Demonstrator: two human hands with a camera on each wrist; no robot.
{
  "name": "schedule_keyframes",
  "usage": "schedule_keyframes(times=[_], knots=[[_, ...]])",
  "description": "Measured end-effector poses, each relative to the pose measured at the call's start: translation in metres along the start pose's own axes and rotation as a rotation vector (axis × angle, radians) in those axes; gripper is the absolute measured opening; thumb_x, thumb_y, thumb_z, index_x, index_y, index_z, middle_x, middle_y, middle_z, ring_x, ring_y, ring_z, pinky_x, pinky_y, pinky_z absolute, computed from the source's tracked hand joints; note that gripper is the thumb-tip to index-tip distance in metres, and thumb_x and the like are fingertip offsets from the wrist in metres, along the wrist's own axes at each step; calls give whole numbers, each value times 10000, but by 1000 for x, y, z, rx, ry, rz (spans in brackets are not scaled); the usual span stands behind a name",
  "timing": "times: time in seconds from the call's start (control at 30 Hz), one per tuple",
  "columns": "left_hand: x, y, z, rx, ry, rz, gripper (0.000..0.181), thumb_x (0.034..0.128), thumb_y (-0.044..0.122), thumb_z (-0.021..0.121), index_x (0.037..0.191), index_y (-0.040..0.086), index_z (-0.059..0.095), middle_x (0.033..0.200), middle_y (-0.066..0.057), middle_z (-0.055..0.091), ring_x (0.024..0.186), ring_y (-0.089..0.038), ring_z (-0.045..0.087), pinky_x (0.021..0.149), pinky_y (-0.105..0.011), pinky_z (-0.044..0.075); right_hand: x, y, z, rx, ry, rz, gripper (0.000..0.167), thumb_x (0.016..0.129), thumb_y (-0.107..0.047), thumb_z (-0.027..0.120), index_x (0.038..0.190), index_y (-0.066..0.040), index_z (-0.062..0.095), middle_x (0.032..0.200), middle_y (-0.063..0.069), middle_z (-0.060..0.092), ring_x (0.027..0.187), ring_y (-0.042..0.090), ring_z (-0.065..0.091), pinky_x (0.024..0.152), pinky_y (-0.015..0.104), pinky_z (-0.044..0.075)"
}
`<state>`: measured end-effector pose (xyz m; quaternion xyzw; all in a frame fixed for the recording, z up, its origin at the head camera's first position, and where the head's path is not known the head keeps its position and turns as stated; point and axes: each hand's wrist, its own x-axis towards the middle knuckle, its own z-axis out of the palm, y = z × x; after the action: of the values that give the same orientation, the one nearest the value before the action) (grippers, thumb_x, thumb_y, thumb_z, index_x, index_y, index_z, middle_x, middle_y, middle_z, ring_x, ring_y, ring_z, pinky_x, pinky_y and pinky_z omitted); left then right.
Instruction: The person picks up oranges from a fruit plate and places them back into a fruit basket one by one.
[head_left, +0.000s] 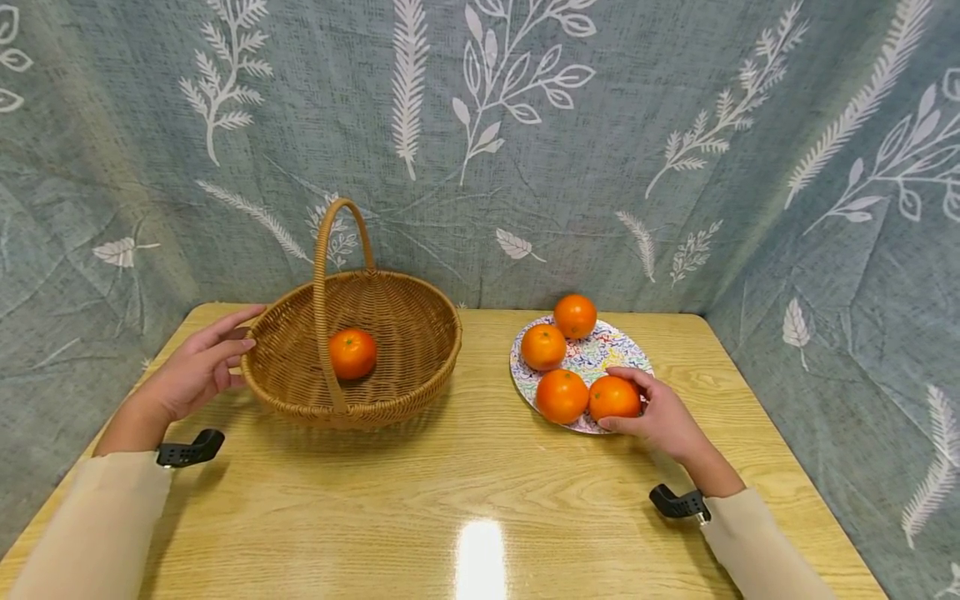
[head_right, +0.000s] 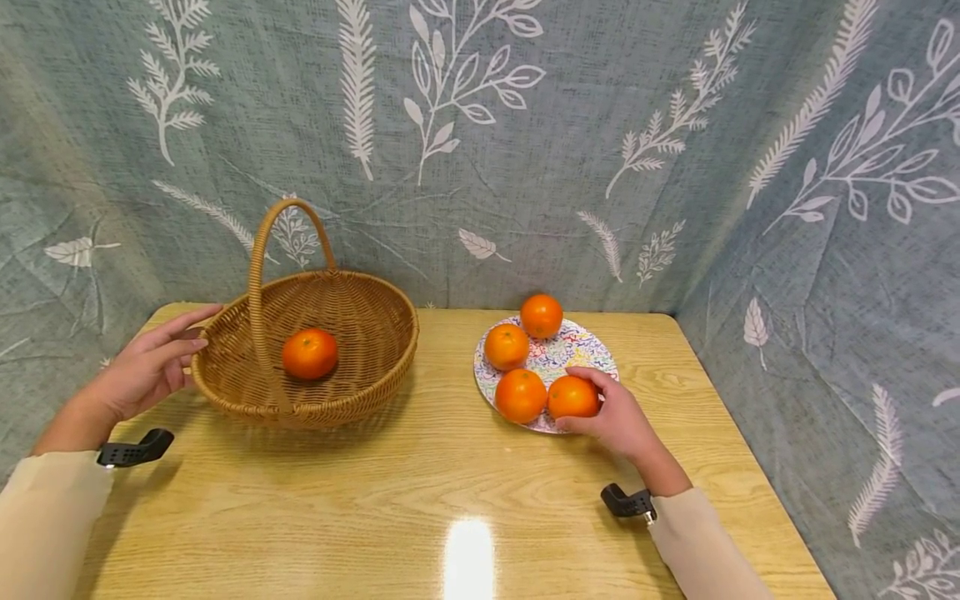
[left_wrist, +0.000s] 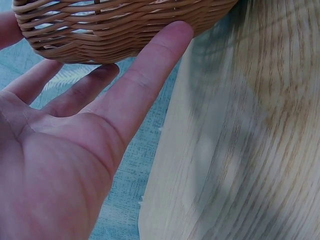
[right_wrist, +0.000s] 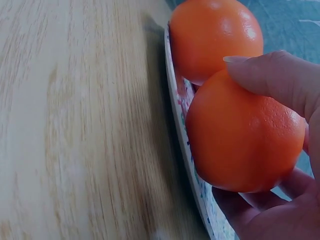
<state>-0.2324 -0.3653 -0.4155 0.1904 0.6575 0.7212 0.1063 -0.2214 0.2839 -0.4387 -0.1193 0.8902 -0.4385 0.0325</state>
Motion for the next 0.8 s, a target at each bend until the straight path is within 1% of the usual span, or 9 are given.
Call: schedule_keyframes(times=[0.13,0.27,0.33,0.43,0.57,0.67,0.8], knots=[[0,1,-1,9,4,-7,581,1109,41,380,1650,193,233,1357,52,575,1088,-127,717,818,-323,622,-1,-4,-4,25,6,6,794,807,-249,902,1486,-108,516,1462,155,544,1193,348,622,947,357,547],[0,2,0,17,6,-13,584,1108,44,388,1651,183,225,1361,56,576,1089,-132,716,821,-326,621,0,-12,-9,62,23,-26,781,819,-220,892,1491,-104,511,1461,151,537,1203,346,615,920,274,555],[0,3,0,23,9,-17,586,1108,48,391,1653,179,219,1364,60,574,1094,-129,714,821,-327,621,1,-18,-11,73,37,-48,765,817,-202,893,1479,-104,522,1444,145,547,1198,301,611,908,215,546],[0,3,0,32,16,-25,586,1109,51,392,1654,180,217,1360,63,569,1101,-115,710,822,-323,621,2,-27,-13,87,53,-87,745,810,-169,896,1459,-100,538,1434,136,556,1177,190,604,905,159,533],[1,3,-1,30,25,-32,571,1107,49,397,1641,194,258,1343,58,573,1103,-108,707,820,-321,620,4,-41,-14,112,61,-121,732,805,-159,899,1447,-117,549,1442,106,558,1136,71,607,908,146,535],[1,2,-1,27,31,-30,561,1106,47,399,1632,200,278,1339,55,576,1098,-112,707,814,-323,620,6,-52,-13,120,59,-145,731,807,-167,899,1447,-112,549,1432,96,567,1126,65,620,912,148,539],[1,2,-2,26,34,-29,563,1106,45,397,1633,199,275,1338,56,575,1097,-115,708,812,-322,620,12,-65,-8,139,48,-175,725,801,-147,901,1437,-94,557,1406,99,584,1142,111,628,929,161,542]])
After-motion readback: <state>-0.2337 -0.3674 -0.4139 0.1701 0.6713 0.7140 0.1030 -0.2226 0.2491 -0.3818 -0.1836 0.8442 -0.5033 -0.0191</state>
